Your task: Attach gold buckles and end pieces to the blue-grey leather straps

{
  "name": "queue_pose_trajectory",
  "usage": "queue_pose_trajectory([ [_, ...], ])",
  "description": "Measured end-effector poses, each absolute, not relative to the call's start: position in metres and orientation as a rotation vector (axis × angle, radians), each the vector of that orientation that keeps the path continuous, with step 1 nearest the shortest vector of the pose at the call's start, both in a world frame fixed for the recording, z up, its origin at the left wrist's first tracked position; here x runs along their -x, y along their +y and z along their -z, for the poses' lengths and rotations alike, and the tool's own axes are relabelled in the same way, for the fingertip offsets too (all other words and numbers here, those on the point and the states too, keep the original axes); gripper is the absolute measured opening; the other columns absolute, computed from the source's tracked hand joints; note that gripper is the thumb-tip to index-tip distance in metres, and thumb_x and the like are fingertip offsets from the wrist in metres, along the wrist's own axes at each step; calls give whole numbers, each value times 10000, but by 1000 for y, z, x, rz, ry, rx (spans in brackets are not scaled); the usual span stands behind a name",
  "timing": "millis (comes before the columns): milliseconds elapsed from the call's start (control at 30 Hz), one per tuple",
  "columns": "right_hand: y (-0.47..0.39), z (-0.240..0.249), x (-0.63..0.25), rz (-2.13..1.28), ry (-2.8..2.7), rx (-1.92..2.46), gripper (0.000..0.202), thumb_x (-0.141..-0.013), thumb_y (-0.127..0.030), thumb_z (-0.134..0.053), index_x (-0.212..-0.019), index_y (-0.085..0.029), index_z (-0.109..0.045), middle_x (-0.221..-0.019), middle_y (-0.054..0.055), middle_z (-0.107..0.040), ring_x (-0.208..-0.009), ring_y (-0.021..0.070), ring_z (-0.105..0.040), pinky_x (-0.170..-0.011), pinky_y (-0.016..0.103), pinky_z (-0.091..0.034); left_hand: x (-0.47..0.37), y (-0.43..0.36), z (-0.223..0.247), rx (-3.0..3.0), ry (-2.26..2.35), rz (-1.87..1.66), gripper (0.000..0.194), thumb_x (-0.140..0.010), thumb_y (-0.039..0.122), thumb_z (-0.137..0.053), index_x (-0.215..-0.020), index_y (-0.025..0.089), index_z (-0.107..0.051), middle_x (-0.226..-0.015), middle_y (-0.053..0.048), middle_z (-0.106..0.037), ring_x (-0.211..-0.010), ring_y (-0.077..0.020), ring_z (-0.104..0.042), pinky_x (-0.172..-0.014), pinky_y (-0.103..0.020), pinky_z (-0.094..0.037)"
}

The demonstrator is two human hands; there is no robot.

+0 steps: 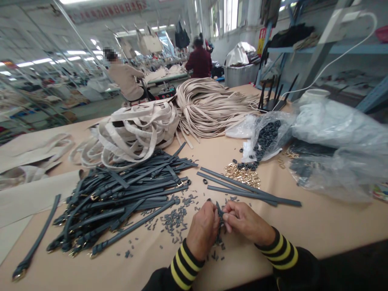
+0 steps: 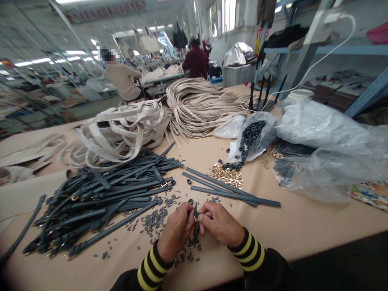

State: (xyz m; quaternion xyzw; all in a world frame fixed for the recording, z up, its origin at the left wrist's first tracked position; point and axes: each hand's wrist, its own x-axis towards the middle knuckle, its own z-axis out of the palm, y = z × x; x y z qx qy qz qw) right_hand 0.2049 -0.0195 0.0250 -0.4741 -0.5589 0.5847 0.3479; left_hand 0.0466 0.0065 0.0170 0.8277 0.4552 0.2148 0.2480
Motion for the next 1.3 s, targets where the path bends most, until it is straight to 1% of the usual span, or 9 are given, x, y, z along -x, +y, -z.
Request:
queue_pose_trajectory([
  [167, -23, -21, -214, -1717, -1376, 1156, 180, -797, -319, -476, -779, -140, -468, -540, -34, -531, -406, 39, -318, -407, 170, -225, -36, 9, -34, -2109, 983, -450, 156, -865, 231, -298, -785, 179, -422, -672, 3, -489, -617, -112, -445, -604, -228, -356],
  [367, -25, -22, -213, -1666, -1477, 1140, 179, -794, -308, -470, -777, -130, -473, -548, -20, -529, -472, 59, -400, -473, 180, -287, -33, 7, -36, -2148, 951, -281, 160, -837, 288, -368, -716, 185, -389, -631, 22, -446, -569, -105, -384, -539, -224, -301],
  [533, -28, -29, -214, -1628, -1634, 1230, 57, -786, -211, -432, -778, -154, -430, -543, -49, -466, -474, 59, -373, -456, 175, -281, -29, 10, -35, -2133, 758, -184, 166, -850, 224, -317, -714, 180, -400, -623, 19, -473, -565, -95, -425, -560, -207, -327],
  [700, -32, -38, -212, -1417, -1934, 1269, 22, -753, -164, -443, -740, -161, -460, -568, -48, -466, -504, 58, -398, -475, 173, -294, -24, 8, -32, -1985, 656, -172, 251, -870, 336, -321, -769, 164, -474, -640, 6, -511, -565, -85, -449, -552, -184, -356],
  [900, -35, -41, -211, -1717, -1804, 1181, 26, -769, -151, -390, -760, -176, -389, -573, -42, -514, -455, 56, -455, -444, 156, -353, -23, 1, -28, -1644, 604, -99, 371, -880, 424, -269, -894, 137, -503, -710, -33, -571, -446, -47, -408, -418, -151, -326],
  [1033, -36, -39, -212, -1870, -1749, 1145, 59, -761, -132, -360, -785, -187, -360, -611, -36, -544, -449, 65, -482, -442, 170, -379, -23, 0, -29, -1659, 601, -85, 354, -889, 359, -262, -825, 132, -527, -693, -32, -570, -448, -47, -400, -432, -155, -327],
  [1100, -36, -37, -209, -1729, -1877, 1220, 71, -747, -116, -370, -767, -182, -385, -603, -31, -554, -476, 74, -488, -481, 184, -373, -24, -2, -26, -1806, 635, -100, 301, -876, 267, -287, -762, 140, -534, -632, -12, -549, -473, -59, -416, -475, -167, -336],
  [1167, -37, -34, -205, -1408, -2068, 1368, 59, -754, -134, -391, -720, -171, -423, -604, -7, -561, -537, 98, -503, -526, 212, -352, -27, -4, -22, -2063, 745, -151, 218, -826, 192, -345, -703, 150, -520, -601, -4, -523, -521, -83, -440, -519, -193, -333],
  [1300, -40, -27, -193, -884, -2262, 1521, 222, -856, -198, -295, -714, -159, -461, -663, 47, -571, -603, 137, -515, -557, 266, -304, -33, -8, -16, -2457, 1025, -265, 140, -793, 201, -378, -694, 170, -473, -669, -25, -526, -595, -130, -471, -552, -244, -313],
])
